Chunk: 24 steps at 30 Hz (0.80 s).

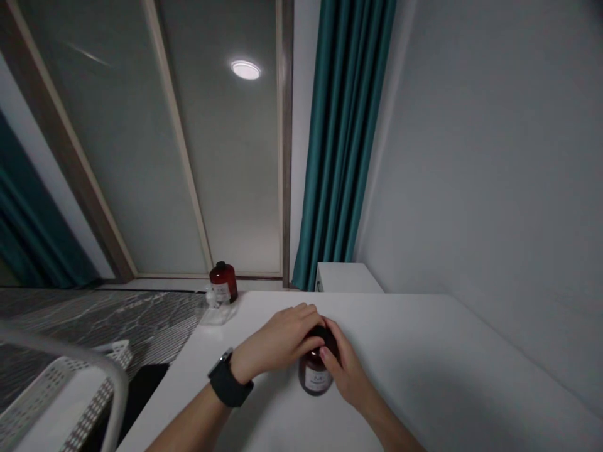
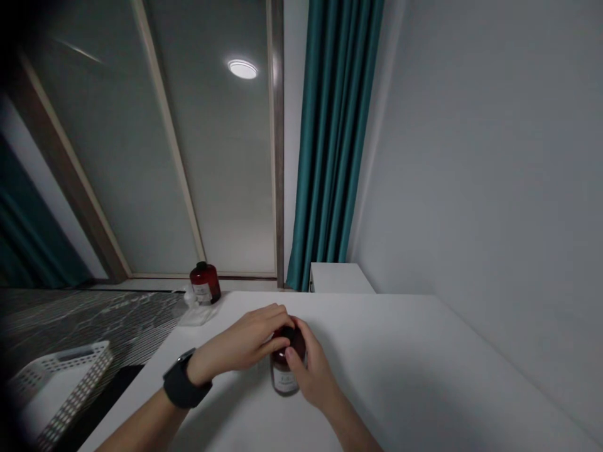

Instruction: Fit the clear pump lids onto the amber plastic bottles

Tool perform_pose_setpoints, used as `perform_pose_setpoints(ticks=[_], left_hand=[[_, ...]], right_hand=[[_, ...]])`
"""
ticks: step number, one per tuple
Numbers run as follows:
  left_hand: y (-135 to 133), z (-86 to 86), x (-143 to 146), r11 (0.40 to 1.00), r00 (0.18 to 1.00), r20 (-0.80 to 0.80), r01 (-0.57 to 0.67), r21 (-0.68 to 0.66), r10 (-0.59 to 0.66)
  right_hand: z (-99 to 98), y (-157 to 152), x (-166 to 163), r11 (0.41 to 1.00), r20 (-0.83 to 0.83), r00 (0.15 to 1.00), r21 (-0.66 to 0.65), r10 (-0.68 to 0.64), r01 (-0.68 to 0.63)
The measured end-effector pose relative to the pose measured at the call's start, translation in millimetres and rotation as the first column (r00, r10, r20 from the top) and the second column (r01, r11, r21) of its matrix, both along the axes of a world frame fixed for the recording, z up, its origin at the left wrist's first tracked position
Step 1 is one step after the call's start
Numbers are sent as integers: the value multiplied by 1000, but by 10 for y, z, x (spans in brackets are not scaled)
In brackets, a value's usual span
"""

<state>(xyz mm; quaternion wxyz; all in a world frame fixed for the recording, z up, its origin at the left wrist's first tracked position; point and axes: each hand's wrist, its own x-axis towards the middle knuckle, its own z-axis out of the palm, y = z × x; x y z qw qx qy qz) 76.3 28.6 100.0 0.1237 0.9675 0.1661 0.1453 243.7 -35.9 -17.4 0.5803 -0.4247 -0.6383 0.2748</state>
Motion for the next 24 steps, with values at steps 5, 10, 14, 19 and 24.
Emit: perform_pose_setpoints(ticks=[5, 10, 14, 19, 24], left_hand=[[-33, -31, 18, 998, 998, -26, -55, 43, 56], [-64, -50, 44, 993, 992, -45, -112, 48, 115], [-31, -43, 34, 983, 983, -47, -176, 57, 178], [54, 39, -80, 992, 1000, -25, -13, -125, 10], [67, 77, -155, 987, 999, 26, -14, -158, 18]], right_hand=[[-3, -5, -29, 1000, 13, 1000, 11, -19, 19], [-18, 4, -71, 997, 24, 998, 57, -61, 60], [11, -1, -86, 993, 60, 996, 104, -68, 61], [7, -7, -55, 991, 72, 994, 113, -83, 75], [26, -34, -43, 989, 53, 997, 139, -65, 57]])
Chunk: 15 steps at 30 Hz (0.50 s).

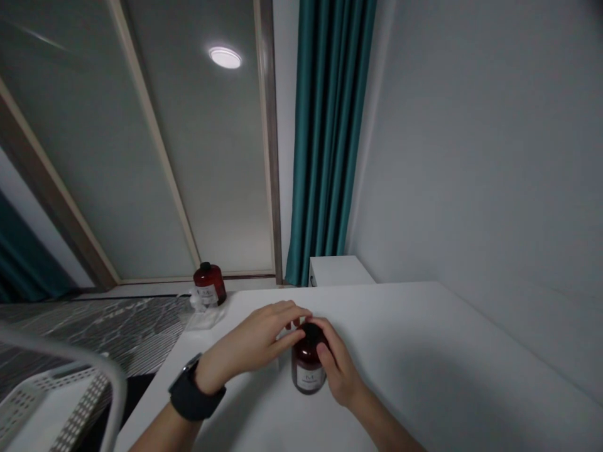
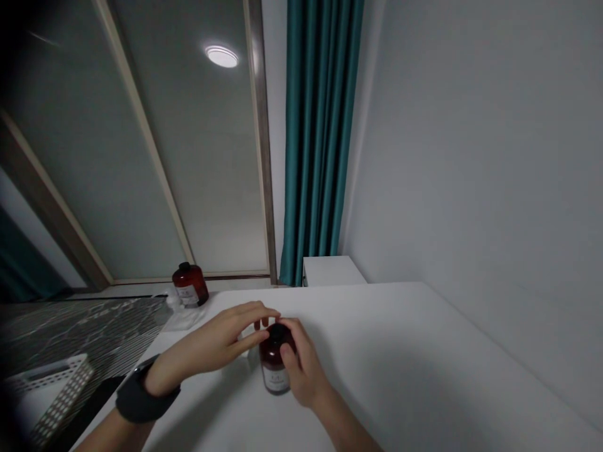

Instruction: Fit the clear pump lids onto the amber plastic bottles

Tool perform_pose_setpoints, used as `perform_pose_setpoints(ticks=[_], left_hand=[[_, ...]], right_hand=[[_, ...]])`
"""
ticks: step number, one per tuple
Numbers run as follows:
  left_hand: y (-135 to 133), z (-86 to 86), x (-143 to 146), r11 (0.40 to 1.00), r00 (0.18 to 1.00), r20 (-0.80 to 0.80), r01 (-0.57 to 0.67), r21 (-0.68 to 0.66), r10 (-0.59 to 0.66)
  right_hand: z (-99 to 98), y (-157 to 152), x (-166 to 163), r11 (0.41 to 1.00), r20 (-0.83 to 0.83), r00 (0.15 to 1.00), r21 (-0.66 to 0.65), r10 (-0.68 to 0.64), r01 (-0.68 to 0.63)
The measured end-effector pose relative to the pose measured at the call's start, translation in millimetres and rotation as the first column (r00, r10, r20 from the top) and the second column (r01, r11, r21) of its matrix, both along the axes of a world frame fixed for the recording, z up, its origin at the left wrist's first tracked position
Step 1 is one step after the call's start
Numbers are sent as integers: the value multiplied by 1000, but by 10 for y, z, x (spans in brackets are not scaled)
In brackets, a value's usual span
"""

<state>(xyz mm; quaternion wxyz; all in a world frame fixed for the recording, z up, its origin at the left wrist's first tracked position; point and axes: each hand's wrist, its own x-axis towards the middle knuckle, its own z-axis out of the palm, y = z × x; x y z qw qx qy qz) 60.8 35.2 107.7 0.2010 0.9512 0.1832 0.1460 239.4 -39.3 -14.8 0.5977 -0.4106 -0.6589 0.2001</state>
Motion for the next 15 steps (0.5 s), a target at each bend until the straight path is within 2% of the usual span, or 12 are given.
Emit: perform_pose_setpoints(ticks=[4, 8, 13, 15], left_hand=[[1, 21, -29, 996, 998, -26, 54, -64, -55], [-6, 36, -22, 999, 1000, 3, 28, -35, -28], [-16, 27, 5, 998, 998, 5, 59, -14, -59], [-10, 24, 0, 1000, 1000, 3, 18, 24, -18]], right_hand=[[-14, -5, 6, 1000, 16, 1000, -7, 11, -11], [-19, 4, 11, 999, 17, 1000, -39, 16, -16], [3, 6, -2, 999, 14, 1000, -35, 9, -8], [-1, 7, -5, 999, 26, 1000, -34, -14, 15]])
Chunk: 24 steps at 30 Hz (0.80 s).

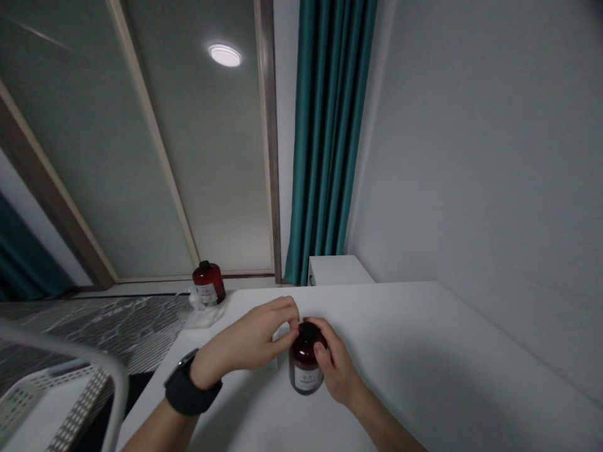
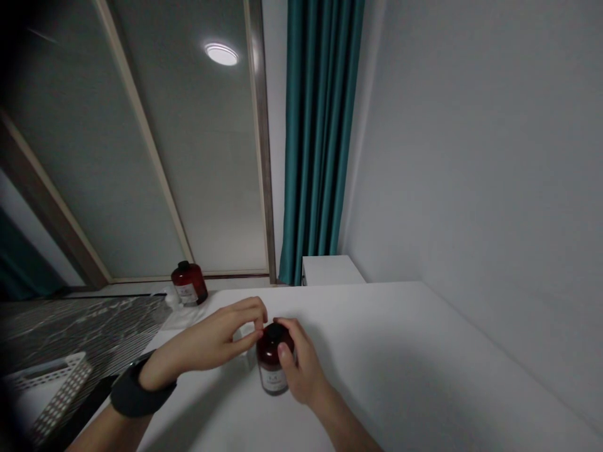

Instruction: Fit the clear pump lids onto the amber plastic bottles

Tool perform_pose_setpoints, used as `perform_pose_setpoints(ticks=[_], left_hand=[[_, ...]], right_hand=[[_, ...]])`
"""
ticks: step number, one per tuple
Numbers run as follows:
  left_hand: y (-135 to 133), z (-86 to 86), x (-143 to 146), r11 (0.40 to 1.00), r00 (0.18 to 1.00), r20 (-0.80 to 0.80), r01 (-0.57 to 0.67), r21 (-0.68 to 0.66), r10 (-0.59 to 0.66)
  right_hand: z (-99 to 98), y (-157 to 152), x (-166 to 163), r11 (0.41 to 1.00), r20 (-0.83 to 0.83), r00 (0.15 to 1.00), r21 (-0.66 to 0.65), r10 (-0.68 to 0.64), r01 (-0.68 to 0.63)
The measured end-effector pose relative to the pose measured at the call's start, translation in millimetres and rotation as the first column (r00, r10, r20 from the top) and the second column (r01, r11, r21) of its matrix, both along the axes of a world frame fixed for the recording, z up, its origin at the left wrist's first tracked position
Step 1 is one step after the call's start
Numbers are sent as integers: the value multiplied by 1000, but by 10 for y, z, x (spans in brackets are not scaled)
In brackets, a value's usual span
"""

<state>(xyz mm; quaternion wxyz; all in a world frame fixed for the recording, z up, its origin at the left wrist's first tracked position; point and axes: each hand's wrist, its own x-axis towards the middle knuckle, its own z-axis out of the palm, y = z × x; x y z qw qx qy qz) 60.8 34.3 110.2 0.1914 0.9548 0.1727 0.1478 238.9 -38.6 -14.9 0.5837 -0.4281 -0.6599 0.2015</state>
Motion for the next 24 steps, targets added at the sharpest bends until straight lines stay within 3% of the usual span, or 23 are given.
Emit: perform_pose_setpoints(ticks=[9, 14, 18, 24], left_hand=[[-26, -20, 48, 996, 999, -47, -20, 82, 24], [-25, 17, 28, 1000, 1000, -6, 24, 17, -24], [2, 3, -5, 1000, 1000, 6, -22, 21, 22], [12, -30, 15, 1000, 999, -42, 10, 20, -9]], right_hand=[[-5, 6, -19, 996, -7, 998, 66, -66, 66], [-9, 10, -15, 996, 3, 999, 66, -54, 53], [-47, 15, 1, 997, 14, 998, 46, -67, 66], [-47, 17, 1, 995, 19, 997, 68, -70, 69]])
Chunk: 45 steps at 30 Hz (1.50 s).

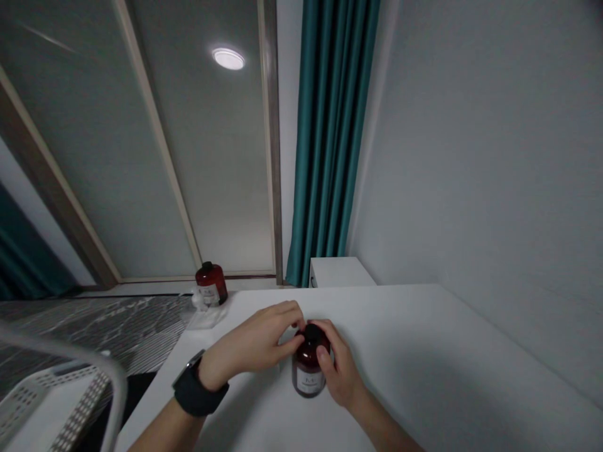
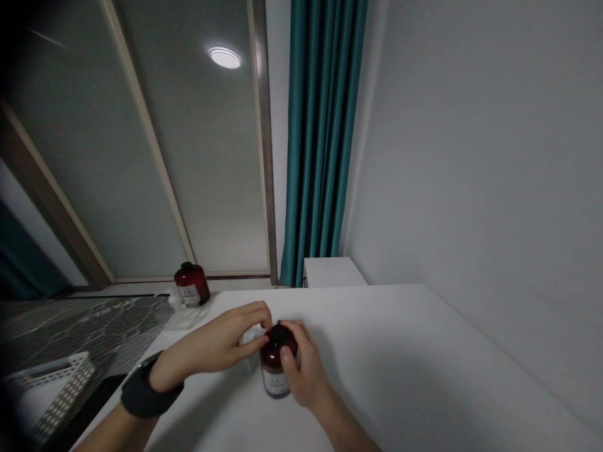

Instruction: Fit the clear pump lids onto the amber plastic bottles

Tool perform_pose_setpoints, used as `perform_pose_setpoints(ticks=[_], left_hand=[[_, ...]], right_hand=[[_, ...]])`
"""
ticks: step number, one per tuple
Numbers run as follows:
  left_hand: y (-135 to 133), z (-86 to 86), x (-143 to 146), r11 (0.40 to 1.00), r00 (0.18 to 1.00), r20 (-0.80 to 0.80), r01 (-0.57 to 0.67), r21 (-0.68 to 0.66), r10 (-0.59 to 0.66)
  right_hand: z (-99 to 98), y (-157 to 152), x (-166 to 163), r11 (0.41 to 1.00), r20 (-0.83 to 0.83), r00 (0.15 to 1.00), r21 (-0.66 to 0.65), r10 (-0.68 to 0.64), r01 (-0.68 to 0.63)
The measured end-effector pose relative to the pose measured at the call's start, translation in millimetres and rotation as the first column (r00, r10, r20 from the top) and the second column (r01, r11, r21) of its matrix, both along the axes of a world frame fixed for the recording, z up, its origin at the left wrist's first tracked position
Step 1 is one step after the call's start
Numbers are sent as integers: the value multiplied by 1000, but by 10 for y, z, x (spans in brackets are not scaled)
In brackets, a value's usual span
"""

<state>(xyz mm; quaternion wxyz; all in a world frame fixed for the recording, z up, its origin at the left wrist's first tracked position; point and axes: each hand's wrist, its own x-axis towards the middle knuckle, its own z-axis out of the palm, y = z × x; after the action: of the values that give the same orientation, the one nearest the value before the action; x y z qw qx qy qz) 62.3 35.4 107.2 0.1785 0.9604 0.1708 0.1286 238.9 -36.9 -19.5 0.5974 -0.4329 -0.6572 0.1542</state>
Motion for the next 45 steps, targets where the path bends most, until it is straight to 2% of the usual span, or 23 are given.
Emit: perform_pose_setpoints(ticks=[2, 7, 11, 16, 18, 24, 28, 34, 37, 42, 45], left_hand=[[-1, 5, 7, 999, 999, 32, -31, 6, 31], [-9, 12, 12, 999, 999, 43, 33, -37, -31], [7, -5, 8, 999, 999, 41, -26, -30, 28], [8, -4, 31, 984, 984, 125, 141, -105, -128], [-10, 9, 52, 977, 979, 133, 173, -128, -156], [-57, -6, 108, 994, 994, 85, 69, -88, -62], [-48, -36, 120, 1000, 991, 130, -8, -27, 12], [-46, -18, 99, 994, 983, 182, 21, -111, -1], [-49, 7, 63, 994, 982, 188, 8, -112, 14], [8, 26, -212, 986, 954, 259, -128, -108, 152], [65, -66, -497, 968, 916, 319, -210, -140, 245]], right_hand=[[18, -3, -4, 1000, 3, 1000, -8, -5, 5], [50, -6, -8, 1000, -1, 1000, 18, 5, -5], [67, -10, -9, 1000, -8, 1000, 4, 5, -5], [89, -10, -15, 1000, -4, 1000, 20, 14, -14], [93, -8, -18, 1000, 0, 1000, 22, 15, -15], [78, -4, -18, 1000, -6, 1000, -1, 19, -19], [81, -3, -14, 999, -13, 999, -1, 35, -35], [113, -17, -11, 999, -8, 999, -36, 41, -41], [96, -18, -2, 999, 1, 999, -34, 35, -35], [70, -26, 14, 1000, 34, 999, -28, 3, -2], [68, -38, 12, 999, 41, 999, -39, -1, 3]])
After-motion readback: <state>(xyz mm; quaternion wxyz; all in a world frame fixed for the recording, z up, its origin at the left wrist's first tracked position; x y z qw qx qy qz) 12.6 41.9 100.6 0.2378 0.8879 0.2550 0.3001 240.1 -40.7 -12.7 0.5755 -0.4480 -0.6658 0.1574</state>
